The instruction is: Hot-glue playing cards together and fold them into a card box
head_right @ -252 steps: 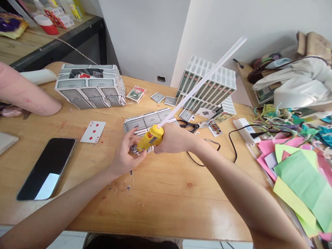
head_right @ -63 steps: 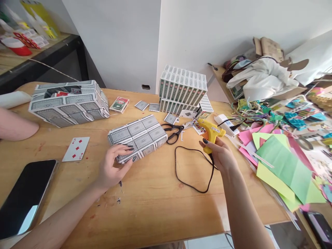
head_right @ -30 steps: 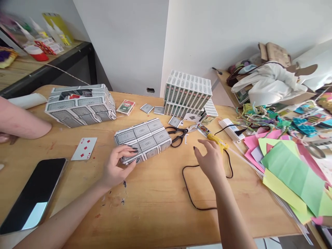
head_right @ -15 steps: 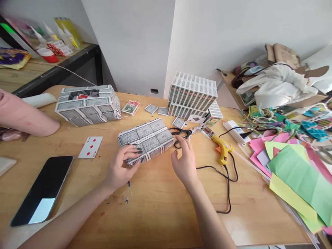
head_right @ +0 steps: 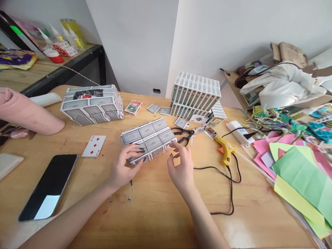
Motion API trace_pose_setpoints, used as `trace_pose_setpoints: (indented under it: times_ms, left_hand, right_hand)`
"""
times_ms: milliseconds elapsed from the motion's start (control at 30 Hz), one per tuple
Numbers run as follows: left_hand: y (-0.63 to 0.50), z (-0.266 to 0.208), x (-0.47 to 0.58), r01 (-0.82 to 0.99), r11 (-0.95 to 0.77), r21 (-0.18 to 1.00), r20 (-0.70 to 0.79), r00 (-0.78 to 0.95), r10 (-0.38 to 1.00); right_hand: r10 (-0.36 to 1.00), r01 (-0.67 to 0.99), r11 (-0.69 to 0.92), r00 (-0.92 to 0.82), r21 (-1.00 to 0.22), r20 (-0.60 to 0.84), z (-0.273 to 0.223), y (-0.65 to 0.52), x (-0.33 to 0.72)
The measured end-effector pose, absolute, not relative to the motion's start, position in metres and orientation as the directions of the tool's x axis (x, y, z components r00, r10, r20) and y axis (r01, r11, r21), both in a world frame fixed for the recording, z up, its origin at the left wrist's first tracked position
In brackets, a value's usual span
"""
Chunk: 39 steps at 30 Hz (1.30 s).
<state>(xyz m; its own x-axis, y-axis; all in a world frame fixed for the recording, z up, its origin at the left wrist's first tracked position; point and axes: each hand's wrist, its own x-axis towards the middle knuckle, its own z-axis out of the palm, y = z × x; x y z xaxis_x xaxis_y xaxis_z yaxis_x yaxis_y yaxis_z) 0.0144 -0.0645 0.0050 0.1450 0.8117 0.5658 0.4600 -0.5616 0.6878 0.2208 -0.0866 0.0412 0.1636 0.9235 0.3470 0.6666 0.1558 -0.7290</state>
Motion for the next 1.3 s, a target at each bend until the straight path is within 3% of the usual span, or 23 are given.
trace_pose_setpoints:
  times_ms: [467,633,933,1000,1100,1233,1300]
  left_hand:
    - [-0.073,0.008,0.023,0.611,-0.671,0.419,0.693,0.262,0.671]
    - [-0.069,0.014,0.037,0.668,-0.679,0.304,0.701,0.325,0.634]
    - [-0.067,0.021,0.059,0.760,-0.608,0.231,0.659,0.337,0.672]
    - [-0.071,0.027,0.053,0.731,-0.623,0.278,0.625,0.355,0.695]
    - [-0.076,0.033,0.035,0.650,-0.614,0.448,0.588,0.303,0.750]
    - [-0.079,0.029,0.002,0.652,-0.469,0.596,0.494,0.163,0.854]
    - [-0.078,0.023,-0.011,0.679,-0.405,0.612,0.428,0.147,0.892]
  right_hand:
    - [0.947,0.577,0.297,-0.075,-0.761,0.313,0.036,-0.101,0.202]
    - [0.946,0.503,0.270,0.020,-0.821,0.323,0.034,-0.104,0.199]
    - [0.942,0.373,0.133,0.240,-0.918,0.234,0.019,-0.115,0.217]
    - [0.946,0.332,0.102,0.259,-0.938,0.194,0.015,-0.118,0.218]
    - [0.950,0.290,0.039,0.287,-0.956,0.126,0.010,-0.124,0.217]
    - [0.955,0.270,-0.038,0.294,-0.962,0.045,0.008,-0.129,0.208]
    - [0.960,0.287,-0.060,0.278,-0.956,0.023,0.010,-0.130,0.202]
